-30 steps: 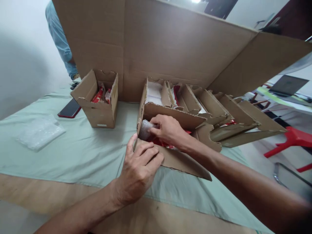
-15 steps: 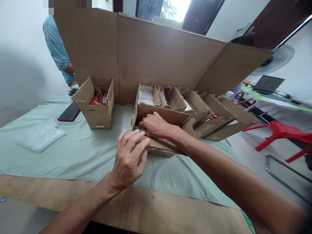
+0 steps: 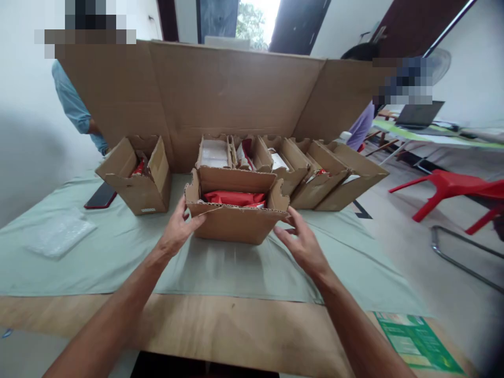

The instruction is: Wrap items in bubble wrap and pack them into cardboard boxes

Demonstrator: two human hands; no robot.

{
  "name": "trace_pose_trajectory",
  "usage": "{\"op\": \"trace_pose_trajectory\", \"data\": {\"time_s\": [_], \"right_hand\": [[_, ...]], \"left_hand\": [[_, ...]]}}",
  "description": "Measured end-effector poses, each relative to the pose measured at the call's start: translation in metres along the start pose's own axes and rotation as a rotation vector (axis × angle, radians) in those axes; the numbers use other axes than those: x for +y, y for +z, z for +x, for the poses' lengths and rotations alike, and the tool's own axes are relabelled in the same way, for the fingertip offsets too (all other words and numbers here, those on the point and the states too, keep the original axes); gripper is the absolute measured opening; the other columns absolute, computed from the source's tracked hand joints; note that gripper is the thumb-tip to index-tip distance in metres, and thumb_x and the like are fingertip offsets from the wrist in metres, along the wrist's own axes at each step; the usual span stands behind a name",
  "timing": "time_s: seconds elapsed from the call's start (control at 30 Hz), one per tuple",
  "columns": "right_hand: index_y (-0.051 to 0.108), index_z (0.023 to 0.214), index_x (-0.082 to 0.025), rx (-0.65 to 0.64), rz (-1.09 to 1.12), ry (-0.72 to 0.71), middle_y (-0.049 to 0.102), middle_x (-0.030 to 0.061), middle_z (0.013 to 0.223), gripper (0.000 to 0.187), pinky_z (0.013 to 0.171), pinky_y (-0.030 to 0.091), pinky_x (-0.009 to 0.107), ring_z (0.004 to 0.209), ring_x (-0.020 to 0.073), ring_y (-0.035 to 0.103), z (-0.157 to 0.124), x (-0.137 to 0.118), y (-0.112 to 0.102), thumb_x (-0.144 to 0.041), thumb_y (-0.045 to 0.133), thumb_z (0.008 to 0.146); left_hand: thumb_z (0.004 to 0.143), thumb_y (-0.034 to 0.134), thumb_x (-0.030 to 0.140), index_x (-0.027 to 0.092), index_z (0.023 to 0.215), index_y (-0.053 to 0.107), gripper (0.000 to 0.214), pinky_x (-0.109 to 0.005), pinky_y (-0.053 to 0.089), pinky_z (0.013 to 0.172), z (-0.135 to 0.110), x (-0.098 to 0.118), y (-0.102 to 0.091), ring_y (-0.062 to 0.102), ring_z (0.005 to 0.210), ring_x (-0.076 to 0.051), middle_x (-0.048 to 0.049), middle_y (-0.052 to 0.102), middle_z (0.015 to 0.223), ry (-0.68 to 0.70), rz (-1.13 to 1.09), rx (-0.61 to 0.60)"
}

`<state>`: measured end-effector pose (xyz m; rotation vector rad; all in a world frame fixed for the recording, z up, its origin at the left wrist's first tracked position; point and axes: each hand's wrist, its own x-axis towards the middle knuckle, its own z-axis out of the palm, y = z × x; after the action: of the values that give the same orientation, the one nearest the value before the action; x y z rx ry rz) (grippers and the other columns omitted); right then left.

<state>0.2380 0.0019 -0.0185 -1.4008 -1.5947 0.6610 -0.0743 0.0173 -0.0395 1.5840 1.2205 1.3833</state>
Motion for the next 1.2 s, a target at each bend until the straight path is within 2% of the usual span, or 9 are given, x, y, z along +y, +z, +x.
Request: {"op": "trace_pose_trajectory", "data": {"time_s": [0.13, 0.3, 0.4, 0.5, 0.67, 0.77, 0.87, 1.03, 1.2], "right_hand": [[0.064, 0.12, -0.016, -0.043, 0.118, -0.009, 0.073, 0.0142, 0.115, 0.054, 0.088, 0.055, 0.043, 0.104, 0.0292, 0.068, -0.002, -0.002, 0.031, -0.059, 0.059, 0.087], [0.058, 0.136, -0.021, -0.039, 0.095, -0.088, 0.068, 0.0133, 0.129, 0.057, 0.1, 0.05, 0.046, 0.121, 0.0334, 0.061, -0.058, -0.024, 0.029, -0.056, 0.06, 0.091], [0.057, 0.14, -0.025, -0.138, 0.12, -0.108, 0.069, 0.0115, 0.128, 0.055, 0.094, 0.053, 0.042, 0.113, 0.0303, 0.064, -0.067, -0.048, 0.041, -0.051, 0.061, 0.092], [0.064, 0.127, -0.021, -0.216, 0.157, -0.114, 0.073, 0.0106, 0.112, 0.047, 0.084, 0.056, 0.039, 0.098, 0.0273, 0.067, -0.045, -0.063, 0.06, -0.05, 0.061, 0.09], [0.07, 0.104, -0.018, -0.044, 0.18, -0.098, 0.074, 0.012, 0.107, 0.044, 0.094, 0.052, 0.046, 0.101, 0.0301, 0.067, -0.029, -0.046, 0.048, -0.058, 0.064, 0.086], [0.069, 0.108, -0.021, 0.034, 0.166, -0.059, 0.073, 0.0123, 0.118, 0.045, 0.103, 0.048, 0.049, 0.116, 0.0333, 0.064, -0.049, -0.025, 0.021, -0.06, 0.067, 0.086], [0.068, 0.114, -0.02, -0.028, 0.181, -0.019, 0.071, 0.0147, 0.124, 0.052, 0.108, 0.046, 0.052, 0.124, 0.0359, 0.061, -0.061, -0.015, 0.015, -0.063, 0.07, 0.083], [0.061, 0.134, -0.022, -0.226, 0.317, -0.151, 0.064, 0.0148, 0.14, 0.069, 0.117, 0.039, 0.054, 0.135, 0.0352, 0.054, -0.026, -0.026, 0.072, -0.066, 0.071, 0.081], [0.046, 0.15, -0.022, -0.398, 0.521, -0.277, 0.054, 0.0127, 0.153, 0.084, 0.121, 0.036, 0.05, 0.141, 0.0331, 0.049, 0.031, -0.052, 0.143, -0.062, 0.072, 0.081]], "left_hand": [[0.078, 0.072, 0.068, 0.017, 0.129, 0.057, 0.073, -0.048, 0.045, 0.113, -0.014, 0.001, 0.021, 0.061, 0.128, -0.031, -0.0154, 0.067, 0.133, -0.101, -0.135, 0.04], [0.078, 0.074, 0.066, 0.019, 0.088, 0.066, 0.048, -0.043, 0.058, 0.091, -0.097, 0.009, -0.002, 0.072, 0.092, -0.028, -0.0072, 0.073, 0.086, -0.234, 0.013, 0.131], [0.08, 0.075, 0.061, 0.021, 0.095, 0.066, 0.043, -0.042, 0.059, 0.09, -0.122, 0.024, -0.032, 0.072, 0.094, -0.028, -0.0059, 0.074, 0.088, -0.232, 0.013, 0.262], [0.083, 0.074, 0.056, 0.021, 0.115, 0.061, 0.049, -0.043, 0.055, 0.101, -0.105, 0.038, -0.046, 0.067, 0.113, -0.029, -0.0078, 0.073, 0.111, -0.141, 0.02, 0.389], [0.089, 0.067, 0.054, 0.021, 0.135, 0.052, 0.059, -0.047, 0.052, 0.106, -0.076, 0.039, -0.01, 0.066, 0.117, -0.028, -0.0116, 0.069, 0.123, -0.004, 0.004, 0.254], [0.093, 0.063, 0.051, 0.023, 0.149, 0.039, 0.067, -0.046, 0.054, 0.105, -0.095, 0.033, 0.022, 0.061, 0.129, -0.03, -0.0156, 0.062, 0.137, 0.044, 0.051, 0.18], [0.094, 0.063, 0.05, 0.024, 0.157, 0.028, 0.076, -0.05, 0.049, 0.111, -0.126, 0.029, 0.036, 0.05, 0.142, -0.033, -0.0181, 0.054, 0.146, 0.016, 0.045, 0.22], [0.09, 0.069, 0.047, 0.023, 0.154, 0.033, 0.078, -0.058, 0.027, 0.125, -0.164, 0.017, 0.02, 0.042, 0.146, -0.035, -0.0166, 0.049, 0.151, -0.121, -0.013, 0.456], [0.091, 0.069, 0.043, 0.025, 0.16, 0.025, 0.084, -0.055, 0.03, 0.124, -0.178, 0.017, 0.011, 0.043, 0.146, -0.036, -0.0165, 0.043, 0.158, -0.191, -0.037, 0.591]]}}
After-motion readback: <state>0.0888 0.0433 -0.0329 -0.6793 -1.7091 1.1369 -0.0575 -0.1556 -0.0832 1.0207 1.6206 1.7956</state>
